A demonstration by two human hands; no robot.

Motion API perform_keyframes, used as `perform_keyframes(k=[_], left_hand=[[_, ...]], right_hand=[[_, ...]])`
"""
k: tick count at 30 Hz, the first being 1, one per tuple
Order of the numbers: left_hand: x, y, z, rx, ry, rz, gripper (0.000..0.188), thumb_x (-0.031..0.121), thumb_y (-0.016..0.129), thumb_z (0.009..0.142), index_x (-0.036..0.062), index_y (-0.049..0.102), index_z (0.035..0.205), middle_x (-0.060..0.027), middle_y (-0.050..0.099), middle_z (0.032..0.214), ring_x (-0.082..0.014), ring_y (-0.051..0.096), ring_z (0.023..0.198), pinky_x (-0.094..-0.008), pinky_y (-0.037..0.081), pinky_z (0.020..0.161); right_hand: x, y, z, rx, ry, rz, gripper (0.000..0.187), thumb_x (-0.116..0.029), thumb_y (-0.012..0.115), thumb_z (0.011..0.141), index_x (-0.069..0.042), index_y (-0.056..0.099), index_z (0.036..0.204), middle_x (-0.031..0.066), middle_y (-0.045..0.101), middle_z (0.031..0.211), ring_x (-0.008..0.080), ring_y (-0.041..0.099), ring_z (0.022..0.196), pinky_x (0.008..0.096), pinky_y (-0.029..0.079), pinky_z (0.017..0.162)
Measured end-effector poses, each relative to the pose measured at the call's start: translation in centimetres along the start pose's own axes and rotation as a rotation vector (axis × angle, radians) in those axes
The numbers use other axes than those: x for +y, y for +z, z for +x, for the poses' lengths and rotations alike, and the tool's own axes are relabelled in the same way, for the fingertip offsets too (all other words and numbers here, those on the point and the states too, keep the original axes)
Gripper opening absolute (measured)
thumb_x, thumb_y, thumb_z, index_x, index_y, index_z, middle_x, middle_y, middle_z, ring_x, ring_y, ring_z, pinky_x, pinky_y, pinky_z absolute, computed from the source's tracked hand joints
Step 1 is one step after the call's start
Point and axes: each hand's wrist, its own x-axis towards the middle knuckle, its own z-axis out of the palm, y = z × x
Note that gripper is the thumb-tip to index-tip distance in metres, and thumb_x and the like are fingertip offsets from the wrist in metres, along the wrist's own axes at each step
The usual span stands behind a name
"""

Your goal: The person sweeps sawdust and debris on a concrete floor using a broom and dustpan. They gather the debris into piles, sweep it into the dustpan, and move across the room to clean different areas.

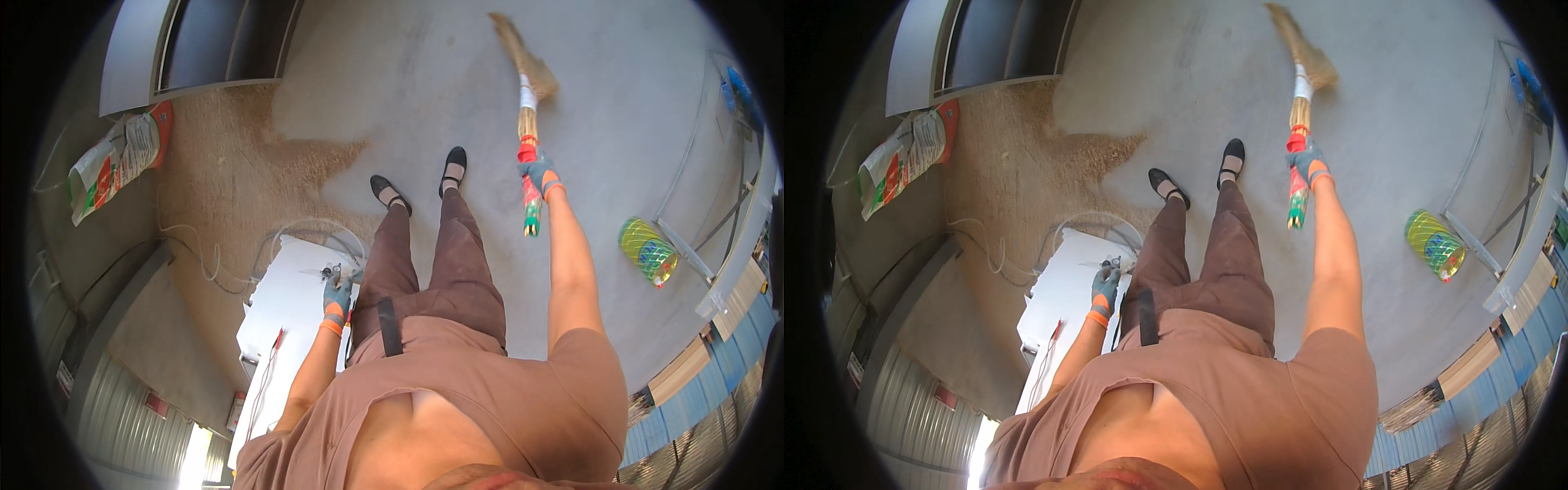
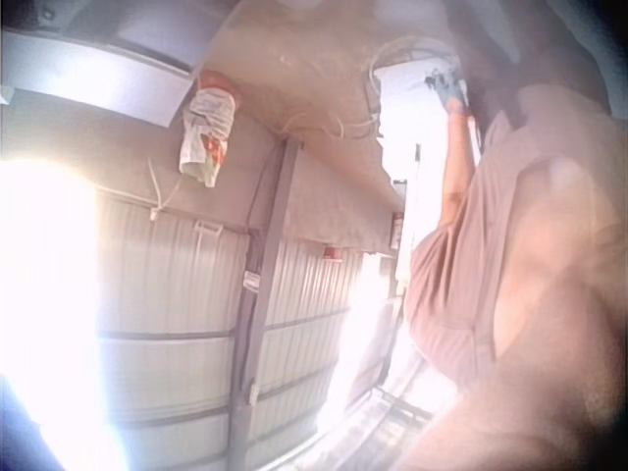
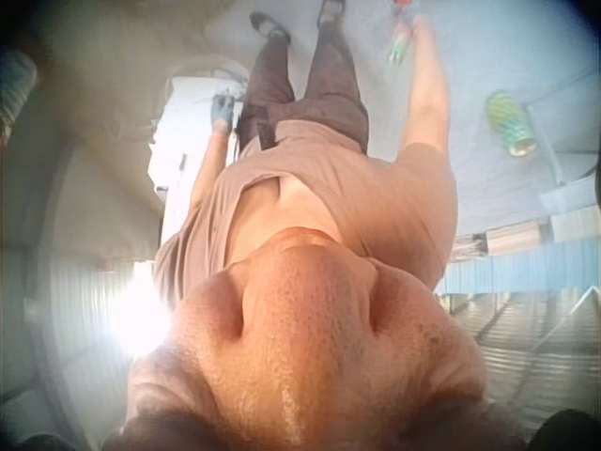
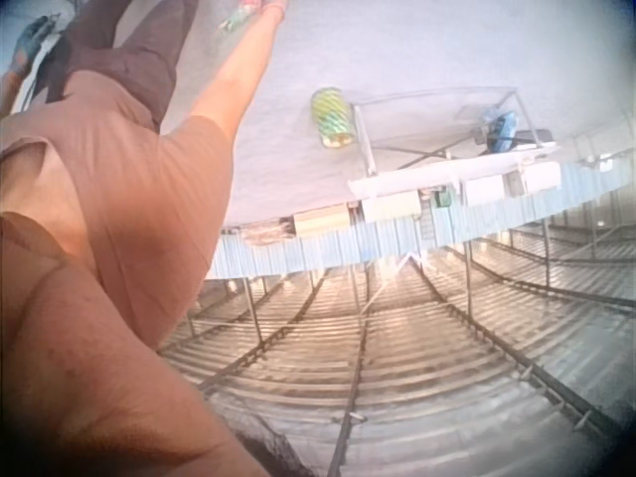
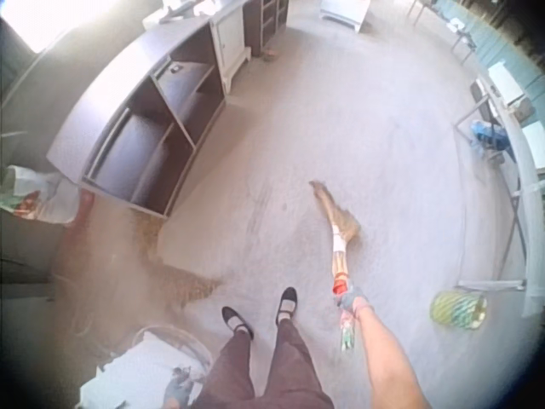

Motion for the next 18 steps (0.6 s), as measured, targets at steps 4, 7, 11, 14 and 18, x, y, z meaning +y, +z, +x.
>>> perform_keyframes(k=[4, 7, 11, 14, 18], left_hand=[[1.0, 3.0, -1.2, -0.012, 0.004, 0.056, 0.054, 0.029, 0.067, 0.09, -0.0021, 0.051, 0.131, -0.0081, 0.062, 0.102, -0.012, 0.051, 0.074, -0.0273, 0.042, 0.066], [0.4, 5.3, -1.0, 0.019, 0.001, 0.053, 0.057, 0.028, 0.067, 0.091, -0.0036, 0.049, 0.134, -0.0101, 0.062, 0.108, -0.0128, 0.049, 0.077, -0.0277, 0.041, 0.069], [4.1, 8.7, -2.6, 0.014, 0.003, 0.033, 0.054, 0.025, 0.067, 0.092, -0.0068, 0.049, 0.132, -0.0172, 0.055, 0.133, -0.0244, 0.053, 0.121, -0.0332, 0.04, 0.105], [6.0, 10.7, -3.4, 0.06, 0.112, 0.012, 0.054, 0.022, 0.067, 0.092, -0.0061, 0.047, 0.134, -0.0168, 0.057, 0.129, -0.0237, 0.056, 0.115, -0.0329, 0.044, 0.1], [4.1, 10.0, -1.1, 0.237, 0.304, 0.016, 0.053, 0.02, 0.067, 0.092, -0.0014, 0.045, 0.135, -0.0174, 0.057, 0.124, -0.021, 0.062, 0.102, -0.0308, 0.049, 0.09]], right_hand=[[2.5, -0.5, 6.8, -0.041, 0.007, -0.017, 0.047, -0.007, 0.07, 0.067, -0.005, 0.055, 0.112, 0.0111, 0.063, 0.083, 0.0221, 0.061, 0.067, 0.0392, 0.054, 0.061], [4.1, 5.3, 5.8, -0.172, -0.006, -0.013, 0.05, -0.013, 0.074, 0.07, -0.008, 0.053, 0.115, 0.0133, 0.062, 0.092, 0.0241, 0.063, 0.075, 0.0418, 0.055, 0.066], [8.3, 16.1, -1.5, -0.462, -0.154, -0.081, 0.037, -0.023, 0.065, 0.078, -0.005, 0.056, 0.109, 0.011, 0.063, 0.096, 0.0239, 0.063, 0.088, 0.0389, 0.052, 0.077], [7.8, 21.6, -7.3, -0.72, -0.355, -0.288, 0.033, -0.021, 0.073, 0.068, -0.01, 0.065, 0.099, 0.0099, 0.066, 0.097, 0.027, 0.064, 0.093, 0.039, 0.053, 0.077], [1.2, 21.6, -11.3, -0.909, -0.367, -0.336, 0.025, -0.021, 0.074, 0.065, -0.012, 0.073, 0.088, 0.0129, 0.068, 0.095, 0.0317, 0.065, 0.093, 0.0372, 0.052, 0.08]])
